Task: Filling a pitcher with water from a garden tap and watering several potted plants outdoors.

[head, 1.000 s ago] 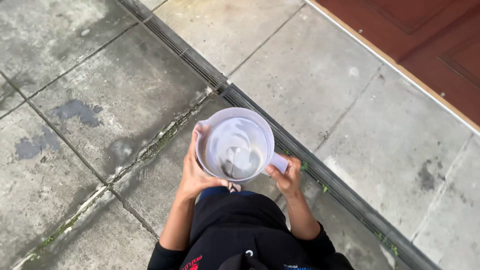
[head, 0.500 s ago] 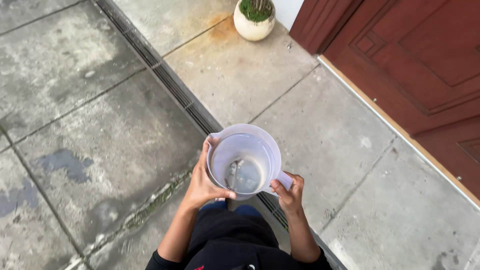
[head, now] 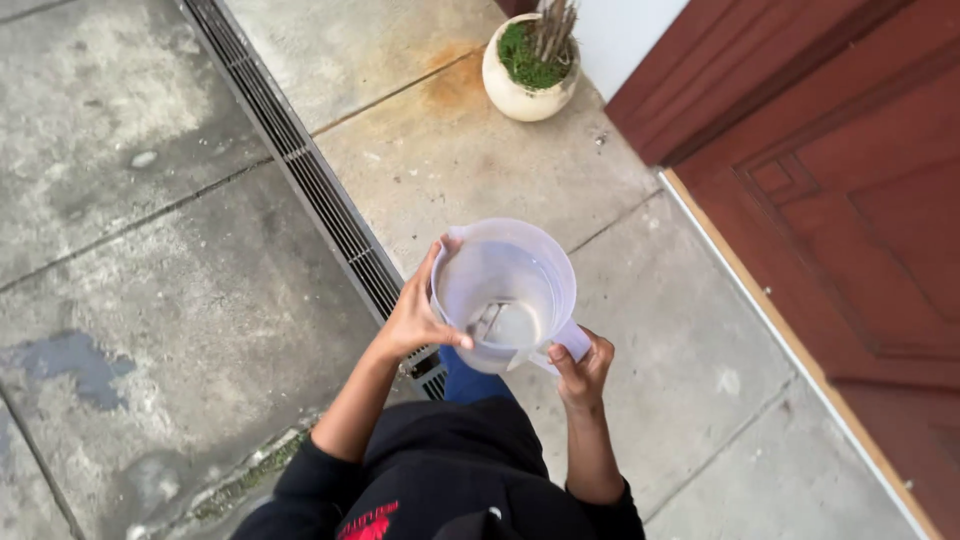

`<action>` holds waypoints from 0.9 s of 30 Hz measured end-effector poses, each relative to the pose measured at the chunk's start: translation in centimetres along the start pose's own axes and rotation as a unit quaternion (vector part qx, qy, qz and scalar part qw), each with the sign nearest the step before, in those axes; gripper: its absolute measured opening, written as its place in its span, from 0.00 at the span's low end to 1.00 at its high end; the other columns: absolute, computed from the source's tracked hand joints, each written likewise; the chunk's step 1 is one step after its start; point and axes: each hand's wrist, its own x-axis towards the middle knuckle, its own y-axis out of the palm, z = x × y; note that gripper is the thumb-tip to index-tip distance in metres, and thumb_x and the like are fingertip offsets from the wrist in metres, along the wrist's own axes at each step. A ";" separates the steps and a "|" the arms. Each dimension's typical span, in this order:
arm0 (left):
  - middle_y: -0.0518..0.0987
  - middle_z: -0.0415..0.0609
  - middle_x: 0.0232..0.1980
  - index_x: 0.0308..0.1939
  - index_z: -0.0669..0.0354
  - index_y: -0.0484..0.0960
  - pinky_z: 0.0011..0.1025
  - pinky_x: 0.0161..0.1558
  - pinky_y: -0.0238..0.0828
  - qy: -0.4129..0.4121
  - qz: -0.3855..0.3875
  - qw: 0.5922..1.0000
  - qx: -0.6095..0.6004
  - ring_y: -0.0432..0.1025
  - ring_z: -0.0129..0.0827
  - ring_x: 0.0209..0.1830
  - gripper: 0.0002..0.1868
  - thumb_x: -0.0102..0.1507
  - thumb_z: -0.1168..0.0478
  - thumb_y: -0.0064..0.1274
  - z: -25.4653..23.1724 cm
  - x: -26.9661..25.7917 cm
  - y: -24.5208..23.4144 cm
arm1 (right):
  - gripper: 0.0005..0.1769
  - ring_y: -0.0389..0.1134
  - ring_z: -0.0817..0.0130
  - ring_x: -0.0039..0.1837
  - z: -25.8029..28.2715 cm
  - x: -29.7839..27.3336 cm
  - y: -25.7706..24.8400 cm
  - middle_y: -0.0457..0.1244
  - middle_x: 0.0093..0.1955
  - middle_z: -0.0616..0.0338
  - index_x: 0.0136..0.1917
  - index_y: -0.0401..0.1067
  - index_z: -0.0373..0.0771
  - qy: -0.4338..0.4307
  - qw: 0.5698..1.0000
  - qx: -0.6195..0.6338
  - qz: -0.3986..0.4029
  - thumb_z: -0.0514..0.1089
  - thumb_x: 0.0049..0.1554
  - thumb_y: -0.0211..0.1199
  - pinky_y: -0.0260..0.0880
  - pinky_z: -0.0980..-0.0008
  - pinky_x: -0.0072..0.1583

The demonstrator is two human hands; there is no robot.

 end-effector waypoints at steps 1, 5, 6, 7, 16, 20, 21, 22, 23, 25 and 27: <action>0.57 0.62 0.83 0.82 0.71 0.42 0.41 0.82 0.41 -0.007 -0.011 1.000 0.000 0.51 0.47 0.85 0.88 0.30 0.38 0.79 0.5 2.3 0.3 | 0.18 0.64 0.75 0.35 -0.3 2.6 -0.7 0.65 0.32 0.60 0.43 0.75 0.27 0.009 1.000 0.002 0.010 0.47 0.55 0.70 0.61 0.75 0.38; 0.56 0.61 0.83 0.82 0.67 0.45 0.42 0.82 0.40 -0.010 0.000 0.999 0.049 0.48 0.47 0.85 0.84 0.32 0.40 0.78 0.9 13.9 -1.5 | 0.17 0.62 0.75 0.34 -2.8 14.6 -0.5 0.64 0.33 0.60 0.42 0.74 0.27 0.020 0.999 0.038 -0.021 0.46 0.54 0.71 0.60 0.74 0.38; 0.56 0.60 0.84 0.82 0.66 0.46 0.42 0.82 0.39 -0.012 0.002 0.998 0.067 0.48 0.47 0.86 0.82 0.34 0.41 0.78 0.8 16.1 -1.6 | 0.16 0.62 0.75 0.34 -3.1 17.0 -0.7 0.64 0.32 0.60 0.40 0.73 0.28 0.025 0.999 0.017 -0.027 0.45 0.55 0.71 0.59 0.74 0.38; 0.56 0.60 0.84 0.82 0.66 0.46 0.42 0.82 0.39 -0.021 -0.002 0.998 0.066 0.48 0.47 0.86 0.82 0.34 0.41 0.78 1.1 17.4 -1.8 | 0.16 0.62 0.75 0.34 -3.8 19.0 -1.1 0.64 0.32 0.60 0.40 0.73 0.28 0.034 0.999 0.018 -0.024 0.45 0.55 0.71 0.59 0.74 0.38; 0.69 0.53 0.76 0.78 0.56 0.60 0.41 0.77 0.48 -0.058 -0.093 0.994 0.002 0.59 0.41 0.79 0.47 0.58 0.55 0.66 7.8 33.4 -8.5 | 0.11 0.60 0.77 0.31 -10.1 41.4 -1.7 0.64 0.33 0.61 0.40 0.74 0.28 0.052 0.987 -0.036 -0.147 0.41 0.57 0.69 0.58 0.73 0.34; 0.77 0.51 0.66 0.71 0.57 0.69 0.36 0.69 0.63 -0.122 -0.203 0.970 -0.056 0.69 0.34 0.68 0.33 0.62 0.62 0.61 12.0 39.6 -14.5 | 0.14 0.58 0.77 0.28 -13.1 51.2 -1.5 0.63 0.30 0.60 0.38 0.76 0.30 0.071 0.967 -0.134 -0.206 0.43 0.55 0.73 0.58 0.72 0.30; 0.79 0.50 0.63 0.68 0.58 0.72 0.34 0.66 0.67 -0.144 -0.235 0.958 -0.085 0.71 0.33 0.64 0.29 0.63 0.64 0.59 13.0 41.0 -15.5 | 0.13 0.60 0.78 0.29 -13.9 53.4 -2.0 0.64 0.30 0.61 0.39 0.77 0.31 0.078 0.957 -0.180 -0.212 0.44 0.54 0.74 0.61 0.72 0.30; 0.79 0.50 0.63 0.68 0.58 0.72 0.34 0.66 0.67 -0.152 -0.235 0.956 -0.088 0.71 0.33 0.64 0.29 0.63 0.64 0.59 13.2 42.3 -16.0 | 0.13 0.60 0.78 0.29 -14.7 55.5 -2.0 0.64 0.30 0.61 0.39 0.77 0.31 0.085 0.956 -0.185 -0.212 0.44 0.54 0.74 0.61 0.72 0.30; 0.79 0.49 0.60 0.67 0.60 0.73 0.32 0.64 0.68 -0.160 -0.255 0.948 -0.100 0.72 0.32 0.62 0.27 0.63 0.65 0.59 13.5 43.6 -16.4 | 0.13 0.59 0.79 0.28 -15.5 57.5 -2.2 0.64 0.30 0.64 0.38 0.77 0.32 0.107 0.953 -0.167 -0.230 0.44 0.54 0.74 0.60 0.72 0.29; 0.80 0.48 0.58 0.65 0.61 0.74 0.30 0.63 0.69 -0.167 -0.275 0.940 -0.109 0.73 0.31 0.59 0.25 0.64 0.66 0.58 13.8 46.4 -16.8 | 0.13 0.58 0.80 0.28 -18.3 60.9 -3.3 0.64 0.31 0.67 0.37 0.76 0.33 0.129 0.948 -0.148 -0.250 0.45 0.53 0.74 0.59 0.72 0.29; 0.81 0.47 0.56 0.64 0.63 0.74 0.29 0.61 0.69 -0.160 -0.283 0.939 -0.108 0.73 0.29 0.57 0.23 0.65 0.67 0.57 14.0 49.3 -16.9 | 0.23 0.52 0.77 0.25 -22.5 64.1 -5.0 0.56 0.25 0.66 0.30 0.66 0.33 0.149 0.946 -0.102 -0.271 0.45 0.56 0.76 0.55 0.70 0.29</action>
